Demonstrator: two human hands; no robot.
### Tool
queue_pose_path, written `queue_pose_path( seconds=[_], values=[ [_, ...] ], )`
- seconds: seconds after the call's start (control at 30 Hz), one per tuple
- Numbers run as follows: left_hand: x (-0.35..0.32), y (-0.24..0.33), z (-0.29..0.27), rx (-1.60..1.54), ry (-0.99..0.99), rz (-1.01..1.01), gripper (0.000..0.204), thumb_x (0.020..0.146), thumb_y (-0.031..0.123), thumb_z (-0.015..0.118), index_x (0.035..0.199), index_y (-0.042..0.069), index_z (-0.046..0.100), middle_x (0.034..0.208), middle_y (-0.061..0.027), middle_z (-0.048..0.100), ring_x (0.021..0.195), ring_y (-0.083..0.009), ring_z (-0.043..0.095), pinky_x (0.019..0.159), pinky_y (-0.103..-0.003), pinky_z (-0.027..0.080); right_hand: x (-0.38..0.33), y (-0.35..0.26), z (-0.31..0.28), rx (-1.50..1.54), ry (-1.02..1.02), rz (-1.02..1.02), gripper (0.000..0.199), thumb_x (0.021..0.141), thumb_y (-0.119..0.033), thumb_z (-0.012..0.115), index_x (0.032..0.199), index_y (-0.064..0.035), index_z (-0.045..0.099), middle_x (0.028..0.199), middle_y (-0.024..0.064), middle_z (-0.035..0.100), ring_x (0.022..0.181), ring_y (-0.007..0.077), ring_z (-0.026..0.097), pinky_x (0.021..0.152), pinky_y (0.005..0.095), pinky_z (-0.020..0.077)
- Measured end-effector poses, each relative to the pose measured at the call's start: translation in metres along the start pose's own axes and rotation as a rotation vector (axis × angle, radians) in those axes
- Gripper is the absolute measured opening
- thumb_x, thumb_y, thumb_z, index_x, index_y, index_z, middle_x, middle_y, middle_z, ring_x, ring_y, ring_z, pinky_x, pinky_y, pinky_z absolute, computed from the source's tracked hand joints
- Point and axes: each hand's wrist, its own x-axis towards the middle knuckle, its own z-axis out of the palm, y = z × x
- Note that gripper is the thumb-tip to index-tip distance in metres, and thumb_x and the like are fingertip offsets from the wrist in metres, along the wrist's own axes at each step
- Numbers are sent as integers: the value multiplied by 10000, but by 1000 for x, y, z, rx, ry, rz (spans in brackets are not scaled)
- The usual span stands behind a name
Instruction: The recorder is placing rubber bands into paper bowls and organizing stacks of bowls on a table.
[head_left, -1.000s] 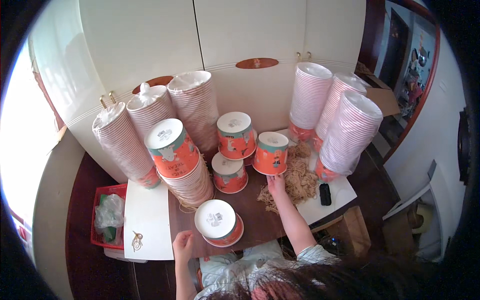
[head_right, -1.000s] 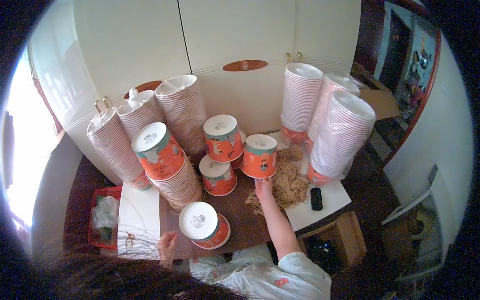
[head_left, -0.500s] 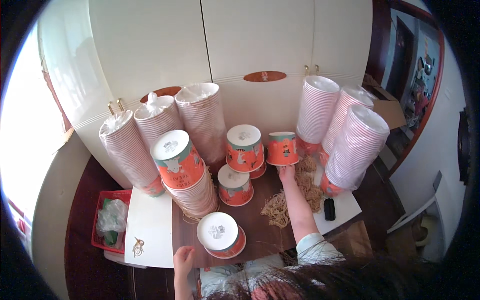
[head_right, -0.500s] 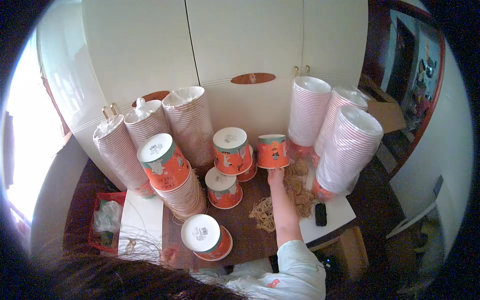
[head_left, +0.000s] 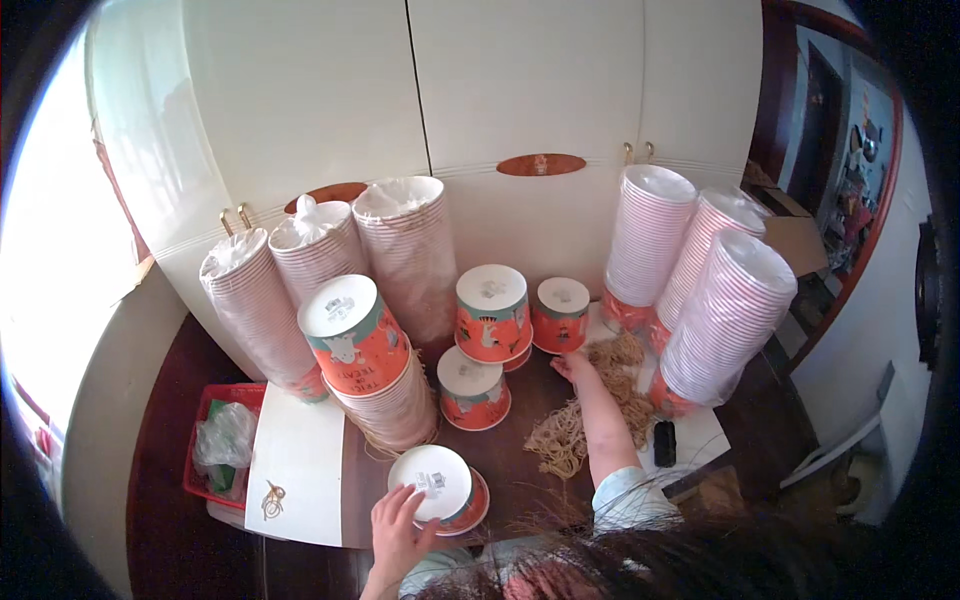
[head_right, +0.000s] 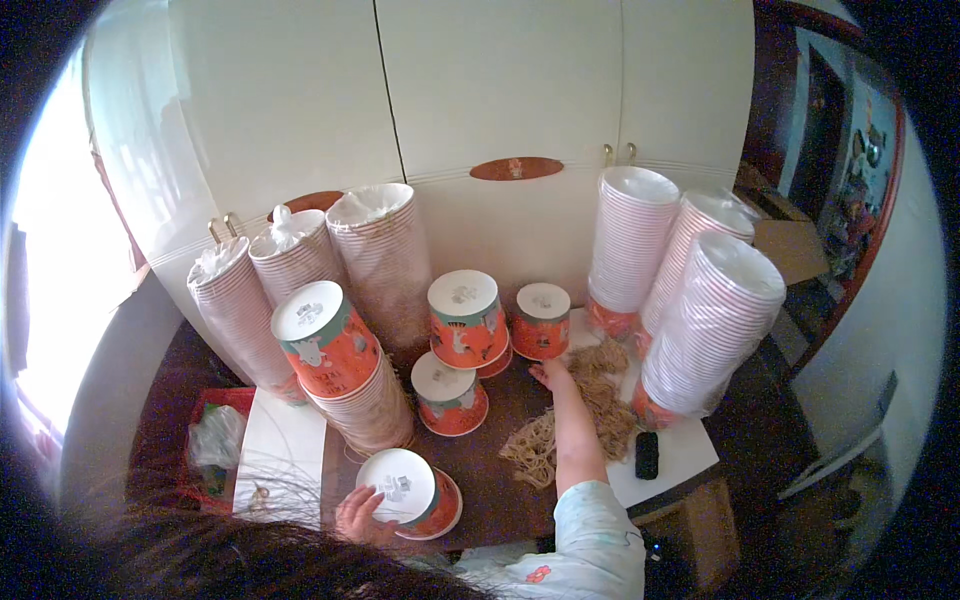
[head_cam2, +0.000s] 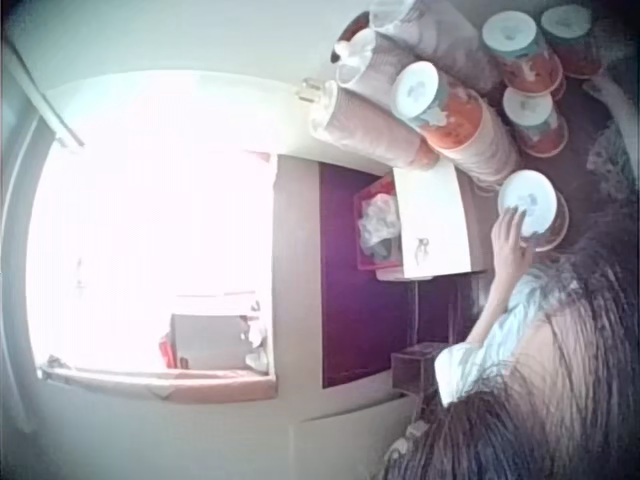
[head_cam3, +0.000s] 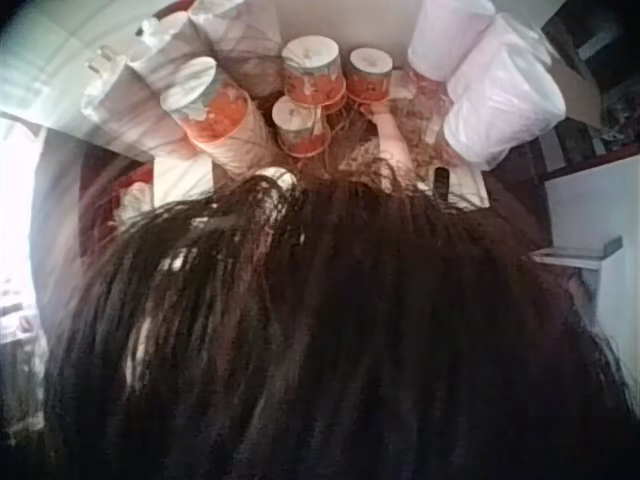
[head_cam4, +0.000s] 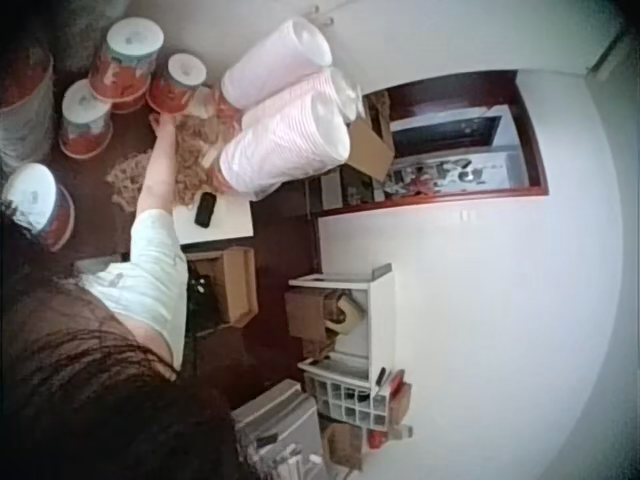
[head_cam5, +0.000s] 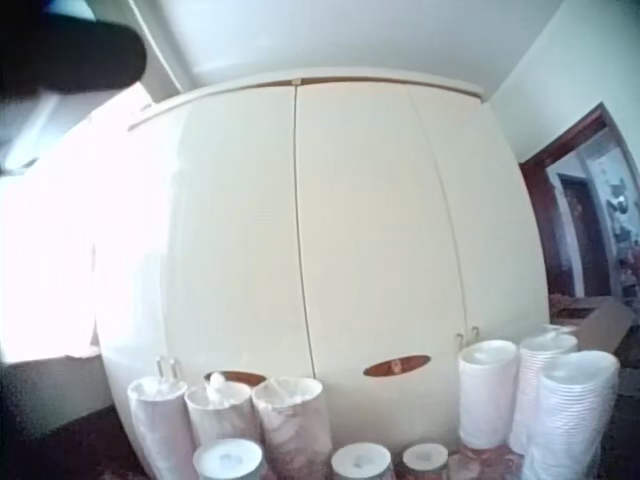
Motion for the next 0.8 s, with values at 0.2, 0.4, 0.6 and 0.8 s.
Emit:
queue_pose_path(
  seconds=[0.2, 0.4, 0.6, 0.8],
  values=[
    [3, 7, 7, 164, -246, 47, 318, 691, 244, 657, 973, 112, 593, 1064, -40, 557, 1077, -238, 476, 957, -478, 277, -30, 2, 3, -21, -60, 13, 198, 840, -194, 518, 996, -73, 494, 843, 109, 568, 730, 237, 584, 538, 290, 514],
    [-7, 9, 15, 201, -291, 76, 166, 693, 178, 626, 849, 135, 588, 981, 2, 575, 1032, -172, 510, 946, -485, 287, -87, 22, -11, -1487, -48, -759, 316, 769, -222, 565, 1031, -48, 554, 968, 162, 592, 891, 328, 564, 802, 419, 454],
    [4, 8, 6, 160, -160, 75, 138, 684, 105, 604, 821, 116, 585, 885, -3, 590, 922, -152, 551, 917, -427, 332, -149, 30, 11, -1535, -74, -668, 410, 757, -251, 585, 1089, -20, 521, 1091, 186, 533, 1038, 341, 485, 906, 391, 382],
    [15, 11, -11, 105, -96, 78, 100, 699, 127, 600, 793, 108, 572, 884, -15, 597, 885, -184, 567, 903, -425, 361, -243, 52, 59, -1117, -521, -876, 405, 782, -241, 600, 1114, -40, 488, 1148, 162, 486, 1075, 294, 472, 898, 358, 387]
  ],
)
